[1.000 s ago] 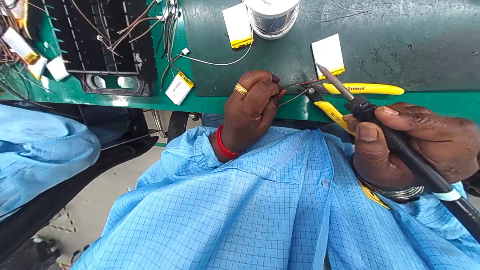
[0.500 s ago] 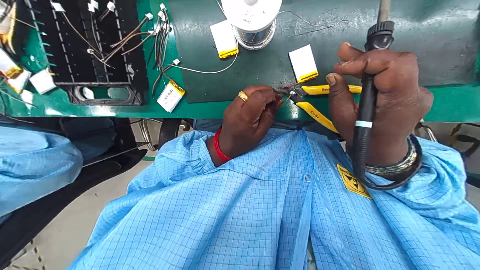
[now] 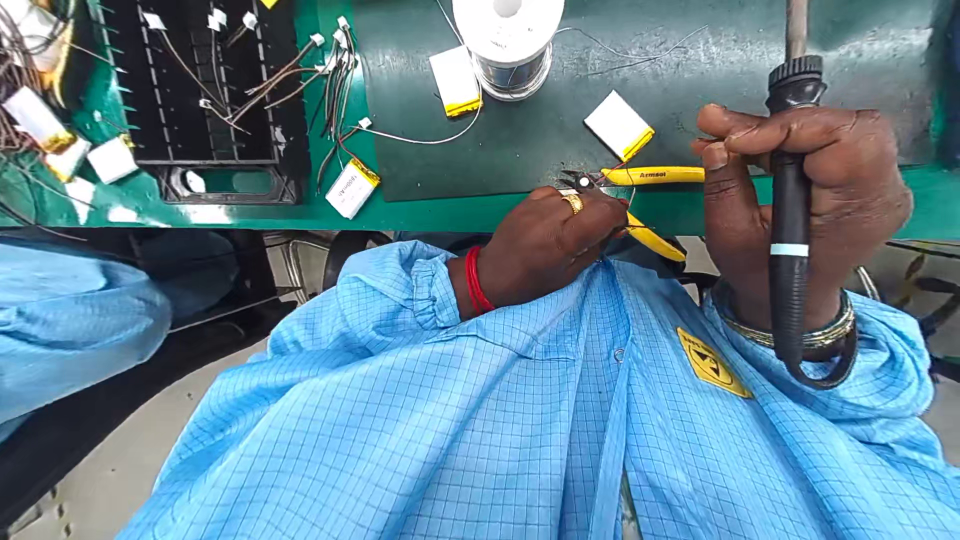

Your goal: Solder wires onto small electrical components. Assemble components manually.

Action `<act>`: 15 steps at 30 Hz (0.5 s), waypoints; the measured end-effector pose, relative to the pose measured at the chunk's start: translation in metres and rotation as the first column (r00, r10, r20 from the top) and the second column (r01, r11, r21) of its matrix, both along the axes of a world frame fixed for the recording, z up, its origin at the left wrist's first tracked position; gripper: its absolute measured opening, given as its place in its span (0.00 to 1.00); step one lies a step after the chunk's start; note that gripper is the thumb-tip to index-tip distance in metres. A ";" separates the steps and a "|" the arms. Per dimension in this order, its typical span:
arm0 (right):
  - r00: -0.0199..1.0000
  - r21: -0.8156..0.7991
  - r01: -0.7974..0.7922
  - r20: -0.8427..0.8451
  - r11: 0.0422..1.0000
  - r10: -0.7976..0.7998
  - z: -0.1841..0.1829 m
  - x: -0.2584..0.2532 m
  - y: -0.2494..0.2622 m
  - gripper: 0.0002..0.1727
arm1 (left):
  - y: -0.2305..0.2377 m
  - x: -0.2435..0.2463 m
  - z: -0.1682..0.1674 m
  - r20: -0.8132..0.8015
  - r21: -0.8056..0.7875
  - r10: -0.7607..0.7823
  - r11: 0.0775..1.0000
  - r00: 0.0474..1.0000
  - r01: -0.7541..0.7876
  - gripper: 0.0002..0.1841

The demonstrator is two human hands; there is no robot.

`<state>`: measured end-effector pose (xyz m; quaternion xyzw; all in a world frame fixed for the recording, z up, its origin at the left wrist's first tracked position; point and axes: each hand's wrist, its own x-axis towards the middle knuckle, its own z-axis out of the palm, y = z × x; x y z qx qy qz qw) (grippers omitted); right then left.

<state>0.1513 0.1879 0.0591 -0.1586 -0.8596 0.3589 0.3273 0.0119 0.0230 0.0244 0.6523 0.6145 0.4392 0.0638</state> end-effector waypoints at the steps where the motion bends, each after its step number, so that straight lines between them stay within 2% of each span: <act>1: 1.000 0.002 -0.007 -0.005 1.000 0.007 -0.001 0.000 -0.002 0.04 | -0.002 -0.001 0.000 -0.013 -0.001 0.013 1.000 1.000 -0.013 0.06; 8: 0.985 0.002 -0.111 -0.134 0.994 0.110 -0.019 0.001 -0.020 0.02 | -0.021 -0.011 -0.002 -0.022 0.008 0.250 0.968 0.968 -0.249 0.07; 11: 0.989 0.050 -0.121 -0.084 0.991 0.125 -0.024 0.000 -0.025 0.02 | -0.024 -0.010 -0.004 0.002 -0.003 0.298 0.955 0.955 -0.298 0.08; 15: 0.986 0.080 -0.161 -0.024 0.984 0.163 -0.027 -0.004 -0.026 0.03 | -0.020 -0.008 -0.006 0.079 0.012 0.278 0.960 0.957 -0.279 0.07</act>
